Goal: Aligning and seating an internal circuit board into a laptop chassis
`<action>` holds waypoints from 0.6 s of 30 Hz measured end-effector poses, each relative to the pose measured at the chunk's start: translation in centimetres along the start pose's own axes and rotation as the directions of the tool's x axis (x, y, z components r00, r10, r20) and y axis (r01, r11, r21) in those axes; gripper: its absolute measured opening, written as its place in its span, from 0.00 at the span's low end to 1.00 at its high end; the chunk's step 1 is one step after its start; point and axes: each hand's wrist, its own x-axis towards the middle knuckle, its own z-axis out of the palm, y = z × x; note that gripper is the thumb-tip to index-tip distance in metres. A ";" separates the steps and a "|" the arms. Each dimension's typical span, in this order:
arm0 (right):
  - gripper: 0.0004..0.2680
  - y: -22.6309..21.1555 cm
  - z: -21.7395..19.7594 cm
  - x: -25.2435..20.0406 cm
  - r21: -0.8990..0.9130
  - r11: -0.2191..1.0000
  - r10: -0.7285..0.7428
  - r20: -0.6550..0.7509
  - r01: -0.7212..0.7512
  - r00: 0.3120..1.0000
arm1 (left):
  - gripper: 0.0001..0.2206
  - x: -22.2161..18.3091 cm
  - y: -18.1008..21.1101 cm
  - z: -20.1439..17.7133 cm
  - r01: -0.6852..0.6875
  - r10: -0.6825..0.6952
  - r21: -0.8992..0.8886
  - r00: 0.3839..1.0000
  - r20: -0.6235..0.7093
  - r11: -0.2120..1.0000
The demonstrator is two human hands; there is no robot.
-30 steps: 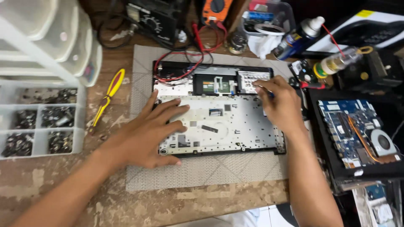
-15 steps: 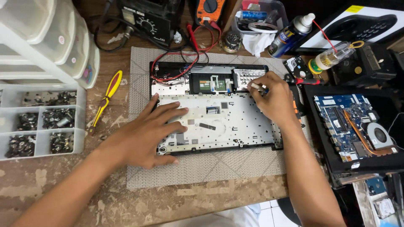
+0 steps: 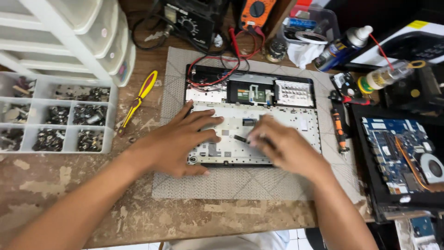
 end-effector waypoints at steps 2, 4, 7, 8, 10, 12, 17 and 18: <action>0.08 -1.0 1.5 0.4 0.030 0.999 -0.036 0.058 0.034 0.998 | 0.35 0.2 0.5 -0.3 0.030 -0.030 -0.005 0.999 0.022 1.000; 0.06 -2.2 2.4 1.1 0.060 0.996 -0.070 0.113 0.063 0.991 | 0.34 0.3 0.6 -0.5 0.055 -0.054 -0.010 0.997 0.046 0.998; 0.09 -3.5 2.7 1.8 -0.213 0.961 -0.155 0.107 0.175 0.982 | 0.35 0.2 0.3 -0.1 0.037 -0.037 -0.012 0.999 0.020 0.999; 0.10 -3.4 2.9 1.7 -0.232 0.957 -0.156 0.090 0.173 0.984 | 0.35 0.2 0.3 -0.1 0.032 -0.032 -0.017 0.999 0.020 0.999; 0.11 -3.5 3.1 1.7 -0.251 0.952 -0.159 0.075 0.173 0.984 | 0.35 0.2 0.2 0.0 0.030 -0.029 -0.022 0.999 0.020 0.999; 0.14 -3.9 2.9 1.8 -0.290 0.943 -0.148 0.070 0.162 0.987 | 0.34 0.2 0.2 0.1 0.022 -0.022 -0.027 1.000 0.011 0.999; 0.13 -3.8 3.2 1.7 -0.320 0.932 -0.150 0.079 0.167 0.986 | 0.35 0.3 0.2 0.3 0.026 -0.026 -0.003 1.000 0.006 1.000; 0.11 -3.8 3.2 1.7 -0.319 0.931 -0.164 0.068 0.178 0.984 | 0.36 0.2 0.3 0.2 0.037 -0.037 -0.011 0.999 0.011 0.999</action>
